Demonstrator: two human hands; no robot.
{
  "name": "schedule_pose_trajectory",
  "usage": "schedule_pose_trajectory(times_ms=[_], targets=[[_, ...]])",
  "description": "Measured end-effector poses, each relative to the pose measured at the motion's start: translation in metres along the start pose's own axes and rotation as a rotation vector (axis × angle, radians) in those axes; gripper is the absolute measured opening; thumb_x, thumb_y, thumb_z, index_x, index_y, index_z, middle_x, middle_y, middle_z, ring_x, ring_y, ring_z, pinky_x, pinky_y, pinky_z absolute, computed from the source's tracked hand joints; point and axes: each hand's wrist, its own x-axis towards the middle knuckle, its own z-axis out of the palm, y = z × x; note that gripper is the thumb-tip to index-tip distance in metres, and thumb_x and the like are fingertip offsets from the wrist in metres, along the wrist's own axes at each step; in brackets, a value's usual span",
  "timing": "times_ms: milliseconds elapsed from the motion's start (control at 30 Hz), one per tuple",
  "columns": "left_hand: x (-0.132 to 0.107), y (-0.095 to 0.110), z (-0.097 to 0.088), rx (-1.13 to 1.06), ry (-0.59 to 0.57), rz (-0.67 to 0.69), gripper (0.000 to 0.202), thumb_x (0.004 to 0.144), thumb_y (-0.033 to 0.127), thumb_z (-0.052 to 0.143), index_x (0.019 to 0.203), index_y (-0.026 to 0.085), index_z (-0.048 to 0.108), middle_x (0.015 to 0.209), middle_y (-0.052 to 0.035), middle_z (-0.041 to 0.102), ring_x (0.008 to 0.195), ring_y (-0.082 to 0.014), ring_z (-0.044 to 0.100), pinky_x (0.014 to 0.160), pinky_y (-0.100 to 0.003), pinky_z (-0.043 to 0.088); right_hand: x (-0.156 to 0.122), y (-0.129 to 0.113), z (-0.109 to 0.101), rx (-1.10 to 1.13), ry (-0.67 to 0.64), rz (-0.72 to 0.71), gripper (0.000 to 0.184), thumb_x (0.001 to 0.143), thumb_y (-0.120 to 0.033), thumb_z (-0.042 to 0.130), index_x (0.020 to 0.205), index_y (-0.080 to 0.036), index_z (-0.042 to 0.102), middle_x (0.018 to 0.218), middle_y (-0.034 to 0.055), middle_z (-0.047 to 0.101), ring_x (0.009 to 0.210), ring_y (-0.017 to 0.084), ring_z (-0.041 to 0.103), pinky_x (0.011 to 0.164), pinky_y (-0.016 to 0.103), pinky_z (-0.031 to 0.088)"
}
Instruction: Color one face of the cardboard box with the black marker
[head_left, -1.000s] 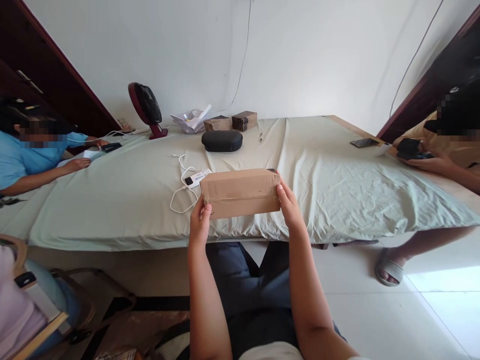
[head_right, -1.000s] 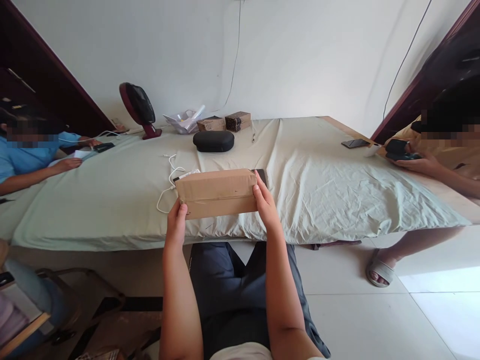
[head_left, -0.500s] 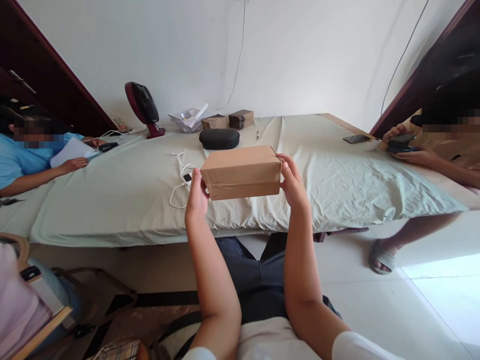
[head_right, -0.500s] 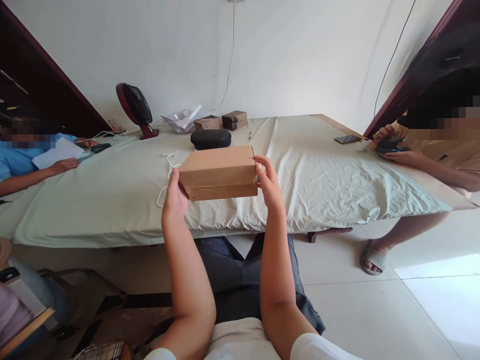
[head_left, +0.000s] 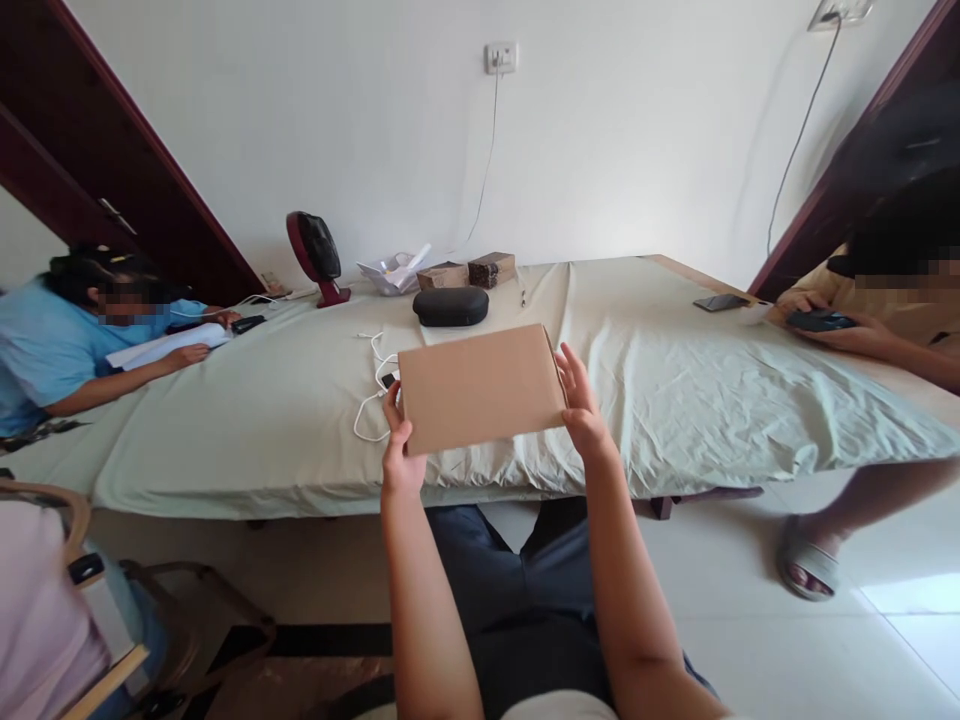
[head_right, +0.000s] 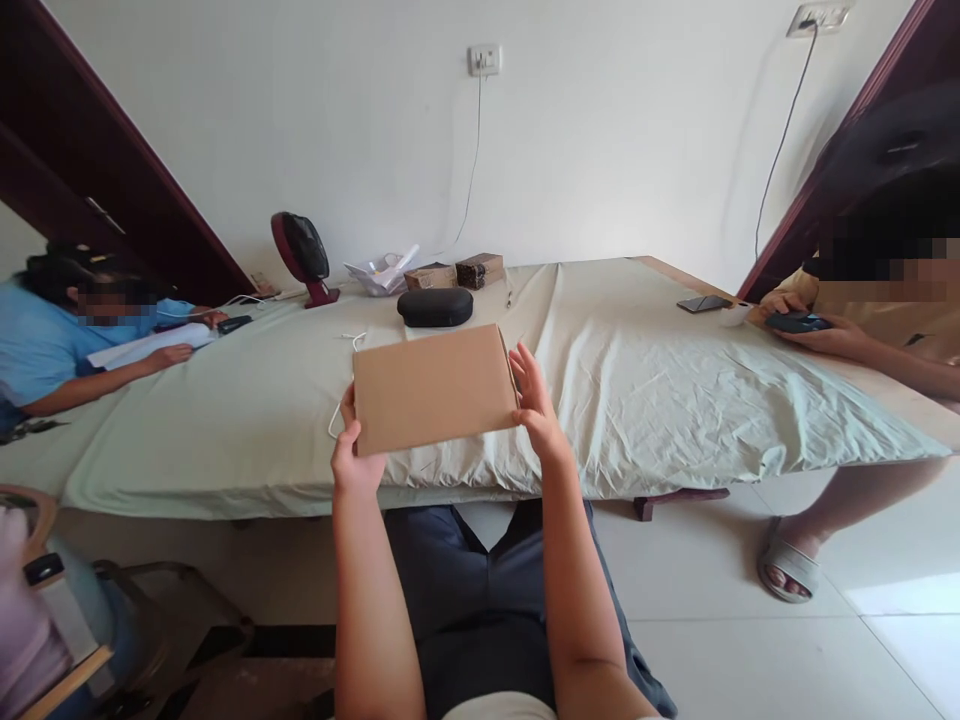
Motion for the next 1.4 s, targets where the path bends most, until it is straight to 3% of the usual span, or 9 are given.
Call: schedule_pose_trajectory(times_ms=[133,333,467,700,833,933,1033,1200,1400], targets=[[-0.008,-0.004,-0.015,0.051,0.014,-0.219,0.094,0.076,0.049,0.081,0.161,0.033,0.043,0.145,-0.0106,0.065,0.138,-0.0343,0.061,0.110,-0.045,0.054,-0.008,0.006,-0.003,0.068,-0.034,-0.045,0.121,0.068,-0.085,0.076,0.169,-0.040,0.028,0.177,0.0048,0.034,0.168,0.038,0.021,0.134,0.058,0.027],[-0.007,-0.016,-0.020,0.120,-0.201,0.112,0.133,0.061,0.039,0.095,0.171,0.043,0.019,0.162,-0.0074,0.051,0.143,-0.0327,0.057,0.120,-0.046,0.047,-0.022,0.013,-0.020,0.066,-0.110,0.106,0.117,0.075,-0.075,0.080,0.172,-0.040,0.024,0.180,0.0023,0.031,0.169,0.038,0.019,0.135,0.059,0.025],[-0.008,-0.012,-0.020,0.256,-0.331,0.136,0.134,0.069,0.041,0.093,0.172,0.045,0.008,0.175,-0.0078,0.033,0.156,-0.0333,0.044,0.130,-0.049,0.036,-0.030,0.021,-0.036,-0.025,-0.147,0.174,0.126,0.071,-0.078,0.081,0.174,-0.038,0.021,0.182,0.0003,0.026,0.170,0.039,0.018,0.137,0.056,0.024],[-0.008,-0.011,-0.019,0.308,-0.356,0.197,0.131,0.072,0.046,0.091,0.172,0.045,0.005,0.171,-0.0089,0.040,0.152,-0.0326,0.050,0.127,-0.052,0.041,-0.031,0.024,-0.035,0.016,-0.091,0.112,0.127,0.077,-0.074,0.082,0.176,-0.037,0.010,0.178,0.0055,0.035,0.169,0.036,0.024,0.137,0.054,0.023],[-0.007,-0.013,-0.021,0.455,-0.431,-0.009,0.124,0.079,0.049,0.088,0.173,0.038,0.008,0.173,-0.0117,0.039,0.159,-0.0350,0.043,0.131,-0.056,0.036,-0.030,0.018,-0.032,0.079,0.000,0.075,0.132,0.078,-0.076,0.079,0.175,-0.039,-0.002,0.175,0.0070,0.040,0.163,0.037,0.038,0.133,0.060,0.033],[-0.006,-0.016,-0.023,0.728,-0.522,-0.247,0.116,0.078,0.048,0.090,0.172,0.039,0.022,0.182,-0.0096,0.019,0.170,-0.0387,0.016,0.136,-0.063,0.018,-0.031,0.004,-0.036,-0.002,0.069,-0.043,0.140,0.073,-0.073,0.086,0.175,-0.040,-0.004,0.173,0.0078,0.041,0.159,0.037,0.044,0.133,0.060,0.034],[-0.006,-0.020,-0.017,0.799,-0.586,-0.302,0.124,0.079,0.047,0.090,0.173,0.046,0.008,0.185,-0.0040,0.003,0.171,-0.0365,0.004,0.136,-0.064,0.013,-0.032,-0.013,-0.043,-0.155,0.009,-0.093,0.145,0.070,-0.071,0.090,0.175,-0.038,-0.004,0.170,0.0102,0.042,0.158,0.038,0.043,0.133,0.059,0.033],[-0.004,-0.024,0.003,0.760,-0.623,-0.142,0.138,0.073,0.037,0.094,0.173,0.041,-0.001,0.183,-0.0114,0.007,0.170,-0.0382,0.015,0.134,-0.058,0.027,-0.036,-0.031,-0.044,-0.234,-0.103,-0.118,0.136,0.073,-0.068,0.089,0.175,-0.045,0.001,0.177,0.0038,0.032,0.163,0.040,0.035,0.135,0.061,0.029],[-0.004,-0.016,0.004,0.957,-0.423,0.179,0.133,0.067,0.025,0.095,0.171,0.041,0.014,0.169,-0.0141,0.021,0.165,-0.0403,0.026,0.132,-0.060,0.032,-0.037,-0.036,-0.047,-0.288,-0.155,-0.036,0.086,0.089,-0.061,0.077,0.166,-0.044,0.042,0.184,-0.0038,0.013,0.171,0.038,0.009,0.138,0.059,0.016]])
